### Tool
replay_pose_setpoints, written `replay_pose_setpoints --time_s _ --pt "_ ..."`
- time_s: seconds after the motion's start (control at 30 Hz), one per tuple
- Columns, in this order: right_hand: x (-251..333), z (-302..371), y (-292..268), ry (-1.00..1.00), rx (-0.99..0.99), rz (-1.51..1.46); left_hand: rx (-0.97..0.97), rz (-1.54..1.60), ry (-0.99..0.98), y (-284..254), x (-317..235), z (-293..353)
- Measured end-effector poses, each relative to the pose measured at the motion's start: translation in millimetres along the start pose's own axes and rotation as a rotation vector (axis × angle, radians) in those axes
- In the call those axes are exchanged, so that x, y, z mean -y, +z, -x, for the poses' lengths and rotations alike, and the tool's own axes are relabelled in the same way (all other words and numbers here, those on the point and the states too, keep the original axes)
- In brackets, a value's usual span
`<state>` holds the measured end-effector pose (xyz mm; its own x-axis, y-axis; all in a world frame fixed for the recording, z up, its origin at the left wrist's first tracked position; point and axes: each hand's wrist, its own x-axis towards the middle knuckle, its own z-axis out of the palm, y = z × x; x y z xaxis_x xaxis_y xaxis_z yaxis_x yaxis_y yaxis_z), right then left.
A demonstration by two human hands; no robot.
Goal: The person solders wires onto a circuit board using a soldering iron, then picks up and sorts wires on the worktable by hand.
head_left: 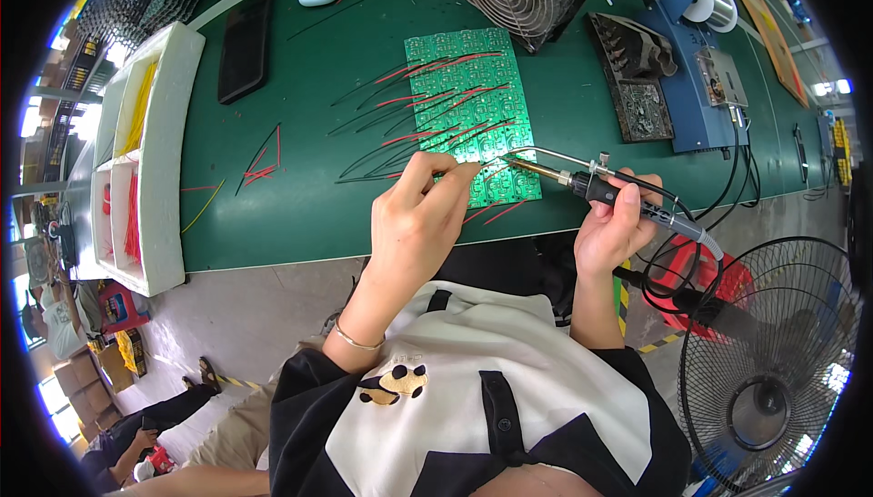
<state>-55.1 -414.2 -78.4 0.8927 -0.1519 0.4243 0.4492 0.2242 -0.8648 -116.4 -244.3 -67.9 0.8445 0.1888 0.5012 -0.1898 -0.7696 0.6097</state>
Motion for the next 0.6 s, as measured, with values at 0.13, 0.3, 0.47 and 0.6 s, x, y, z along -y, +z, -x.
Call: replay_pose_setpoints --time_s 0.13,0.3,0.47,0.6 --pt "1.0 0.2 3.1 0.005 -0.014 0.025 -0.003 0.0 -0.003 -0.2 0.8 0.8" --pt "-2.4 -0.6 0.0 -0.004 -0.014 0.003 -0.015 -0.007 0.001 1.2 1.5 -0.1" --pt "-4.9 0.1 -2.2 -0.009 -0.028 -0.021 -0.009 0.007 0.003 1.5 2.1 0.8" --pt "-6.0 -0.3 -2.9 -0.05 -0.039 -0.007 -0.001 -0.004 0.004 1.0 1.8 0.4"
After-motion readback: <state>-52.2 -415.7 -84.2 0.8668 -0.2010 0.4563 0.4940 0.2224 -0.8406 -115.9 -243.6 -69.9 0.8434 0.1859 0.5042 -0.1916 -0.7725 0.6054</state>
